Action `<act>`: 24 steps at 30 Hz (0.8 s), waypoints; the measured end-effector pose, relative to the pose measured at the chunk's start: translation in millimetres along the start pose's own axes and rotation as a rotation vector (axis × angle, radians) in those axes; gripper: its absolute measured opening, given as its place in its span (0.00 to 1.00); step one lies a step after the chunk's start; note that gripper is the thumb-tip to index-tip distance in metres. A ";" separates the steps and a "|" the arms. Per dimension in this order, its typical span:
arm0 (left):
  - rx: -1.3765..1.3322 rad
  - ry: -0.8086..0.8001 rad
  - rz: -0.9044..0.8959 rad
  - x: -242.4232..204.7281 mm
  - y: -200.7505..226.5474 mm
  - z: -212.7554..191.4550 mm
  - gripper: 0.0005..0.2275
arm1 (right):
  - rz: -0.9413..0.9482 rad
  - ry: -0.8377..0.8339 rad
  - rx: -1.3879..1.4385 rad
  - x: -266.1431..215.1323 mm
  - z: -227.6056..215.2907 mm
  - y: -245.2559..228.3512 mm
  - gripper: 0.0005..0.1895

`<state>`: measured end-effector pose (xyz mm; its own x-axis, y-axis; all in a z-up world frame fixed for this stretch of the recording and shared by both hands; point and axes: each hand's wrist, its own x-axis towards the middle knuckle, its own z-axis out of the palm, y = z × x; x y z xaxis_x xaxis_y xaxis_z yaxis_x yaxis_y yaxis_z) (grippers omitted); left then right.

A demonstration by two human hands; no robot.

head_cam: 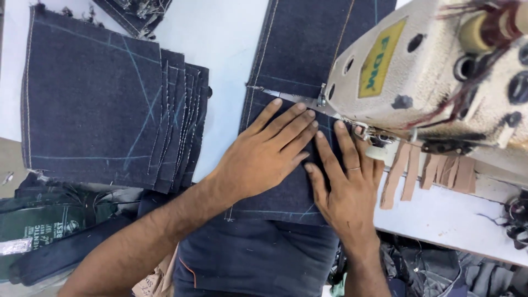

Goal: Sewing denim pockets using an industrial stitching machine.

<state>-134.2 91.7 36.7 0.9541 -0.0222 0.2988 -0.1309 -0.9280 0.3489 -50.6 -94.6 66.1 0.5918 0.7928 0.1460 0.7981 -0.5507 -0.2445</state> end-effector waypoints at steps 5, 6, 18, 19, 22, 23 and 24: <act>-0.041 -0.009 0.002 7.9 -10.9 0.7 0.21 | 0.036 0.004 -0.019 8.7 2.8 -3.3 0.24; -0.064 -0.005 -0.002 8.4 -11.6 1.6 0.21 | 0.052 -0.003 -0.018 10.3 3.2 -3.5 0.24; -0.141 -0.005 -0.018 14.8 -18.8 2.4 0.21 | 0.063 0.010 -0.039 13.2 5.8 -2.5 0.24; -0.139 -0.003 -0.016 16.5 -20.4 2.1 0.21 | 0.061 0.013 -0.040 14.6 6.8 -1.4 0.24; -0.133 0.012 -0.001 20.4 -24.6 1.3 0.20 | 0.062 0.020 -0.037 17.8 8.4 0.3 0.24; -0.133 0.017 0.007 22.2 -26.5 1.4 0.20 | 0.067 0.026 -0.031 19.9 8.3 0.7 0.24; -0.134 0.021 0.015 24.1 -28.4 1.3 0.19 | 0.072 0.031 -0.025 22.1 8.0 1.1 0.24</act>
